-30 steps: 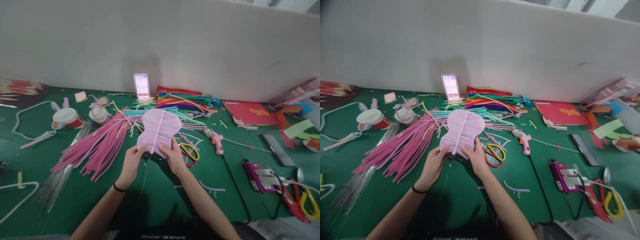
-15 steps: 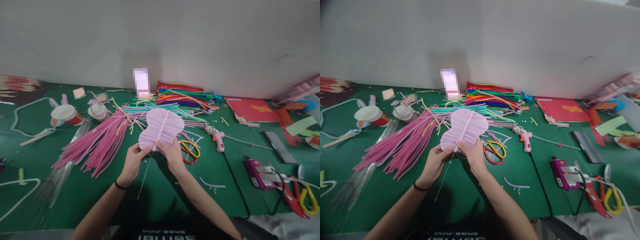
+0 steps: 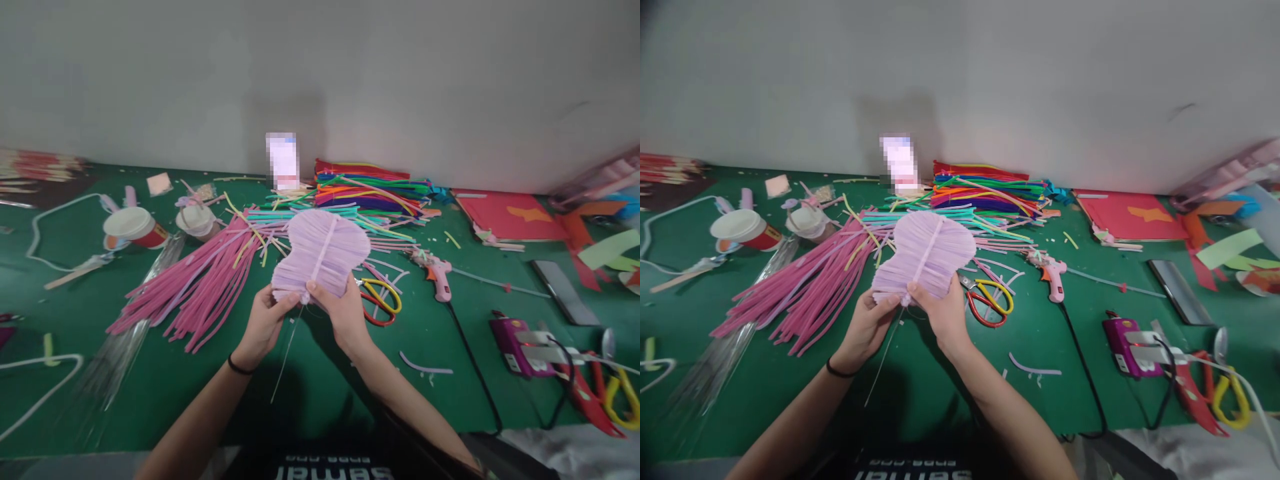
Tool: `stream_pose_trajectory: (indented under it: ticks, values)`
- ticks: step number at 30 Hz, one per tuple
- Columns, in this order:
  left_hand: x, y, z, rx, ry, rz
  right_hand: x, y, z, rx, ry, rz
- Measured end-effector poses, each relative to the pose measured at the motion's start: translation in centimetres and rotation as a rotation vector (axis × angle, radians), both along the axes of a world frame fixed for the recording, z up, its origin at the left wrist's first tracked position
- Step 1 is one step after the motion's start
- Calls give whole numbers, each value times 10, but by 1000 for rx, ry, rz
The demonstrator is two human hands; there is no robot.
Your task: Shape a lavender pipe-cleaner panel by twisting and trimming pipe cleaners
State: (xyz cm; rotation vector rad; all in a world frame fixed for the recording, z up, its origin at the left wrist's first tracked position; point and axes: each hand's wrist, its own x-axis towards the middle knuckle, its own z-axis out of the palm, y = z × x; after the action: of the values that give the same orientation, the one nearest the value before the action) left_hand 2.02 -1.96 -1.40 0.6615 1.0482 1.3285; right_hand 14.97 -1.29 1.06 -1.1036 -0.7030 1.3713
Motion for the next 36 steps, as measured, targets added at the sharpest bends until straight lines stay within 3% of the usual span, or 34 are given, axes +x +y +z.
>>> stream_pose_trajectory:
  ticks: [10, 17, 27, 36]
  values:
    - [-10, 6, -4, 118, 130, 23, 11, -1, -1, 50, -166, -44]
    - [-4, 5, -2, 63, 204, 20, 13, 1, -4, 40, -160, -46]
    - [0, 5, -4, 18, 81, 30, 8, 0, -7, 34, -145, -74]
    - [0, 6, -5, -21, 134, 14, 8, 1, -16, 20, -173, -80]
